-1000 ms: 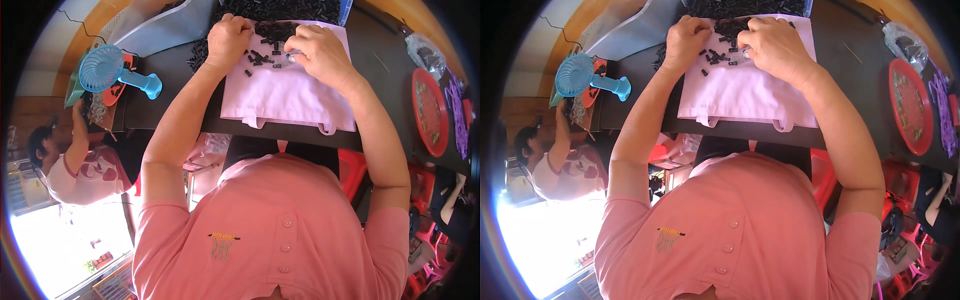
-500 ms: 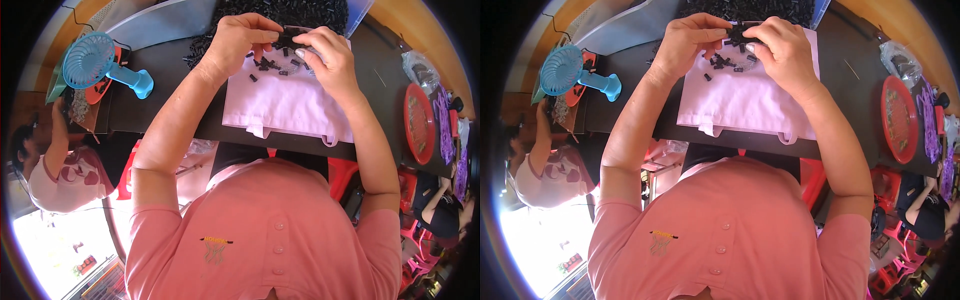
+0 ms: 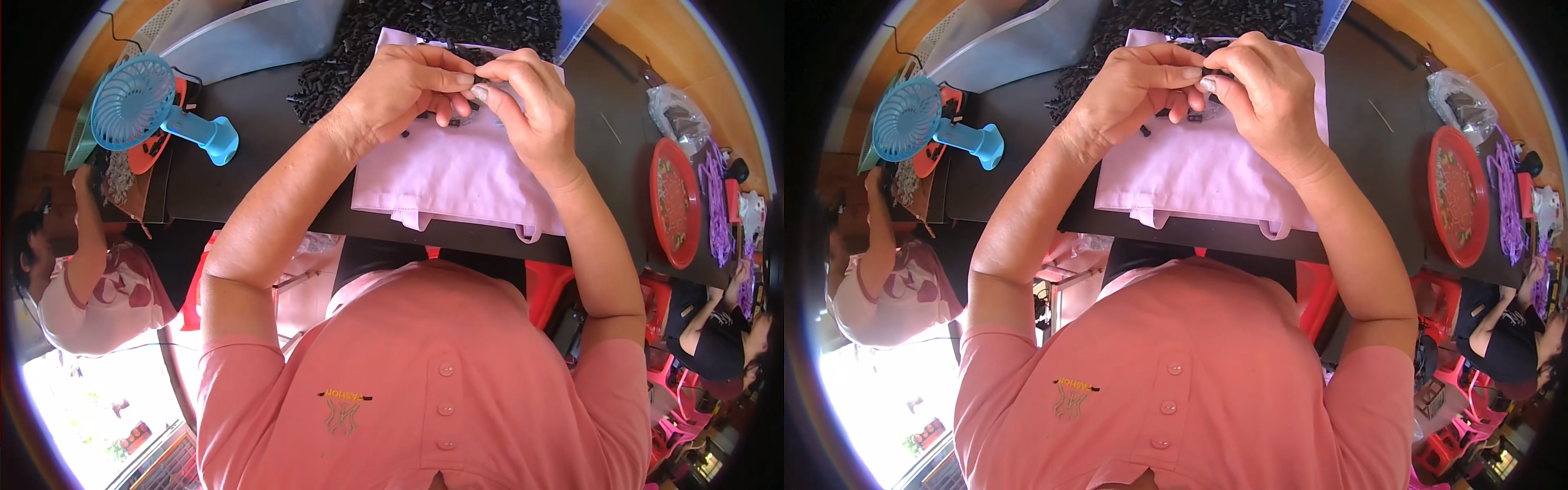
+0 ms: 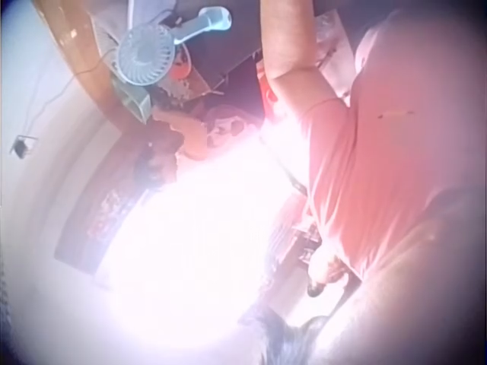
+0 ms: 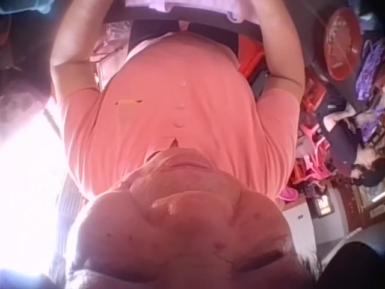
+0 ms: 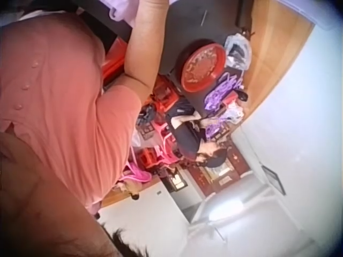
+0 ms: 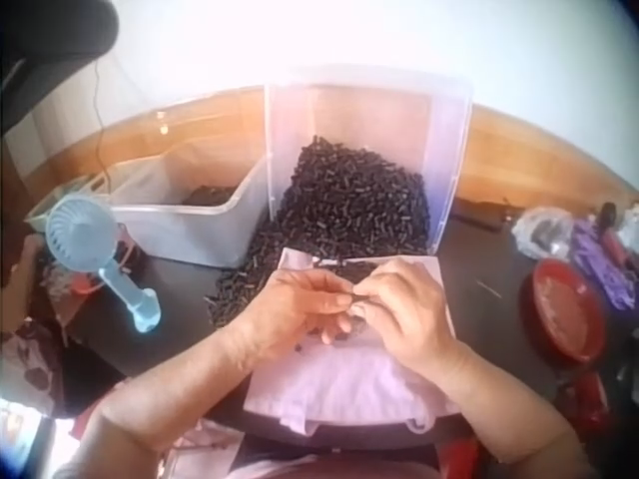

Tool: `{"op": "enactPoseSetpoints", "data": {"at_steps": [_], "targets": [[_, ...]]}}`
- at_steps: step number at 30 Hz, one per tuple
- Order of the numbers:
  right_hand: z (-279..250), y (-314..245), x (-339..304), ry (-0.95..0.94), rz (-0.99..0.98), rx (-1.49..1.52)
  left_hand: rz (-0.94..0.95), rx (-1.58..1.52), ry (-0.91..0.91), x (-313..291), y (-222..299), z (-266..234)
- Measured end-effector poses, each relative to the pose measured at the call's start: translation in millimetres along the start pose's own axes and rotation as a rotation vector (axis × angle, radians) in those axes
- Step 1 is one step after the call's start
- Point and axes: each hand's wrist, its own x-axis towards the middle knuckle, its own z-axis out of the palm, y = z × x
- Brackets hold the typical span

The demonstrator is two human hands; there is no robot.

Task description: The person assembles small components by picking up plastic pieces and inserting metal parts into them by hand.

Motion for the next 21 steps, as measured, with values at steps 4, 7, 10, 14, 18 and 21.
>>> {"op": "enactPoseSetpoints", "data": {"at_steps": [4,7,10,14,18,21], "targets": [[2.6,1.6,0.9,-0.005,0.051,0.082,-0.021,-0.066,-0.005,2.0,-1.5,-5.3],[-0.4,5.3,0.6,-0.014,0.010,0.060,-0.041,-0.105,-0.034,3.4,-0.4,-4.3],[-4.0,0.5,4.6,-0.018,-0.066,-0.019,-0.065,-0.125,-0.045,1.8,1.1,-3.9],[-7.9,-3.9,5.1,-0.051,-0.061,-0.090,-0.056,-0.137,-0.073,2.2,0.4,-5.0],[-2.0,-0.9,0.0,0.002,-0.029,-0.046,-0.054,-0.116,-0.082,2.2,-0.3,-3.6],[0.9,-2.9,-2.4,0.019,0.046,0.005,-0.068,-0.187,-0.063,2.0,0.8,-3.2]]}}
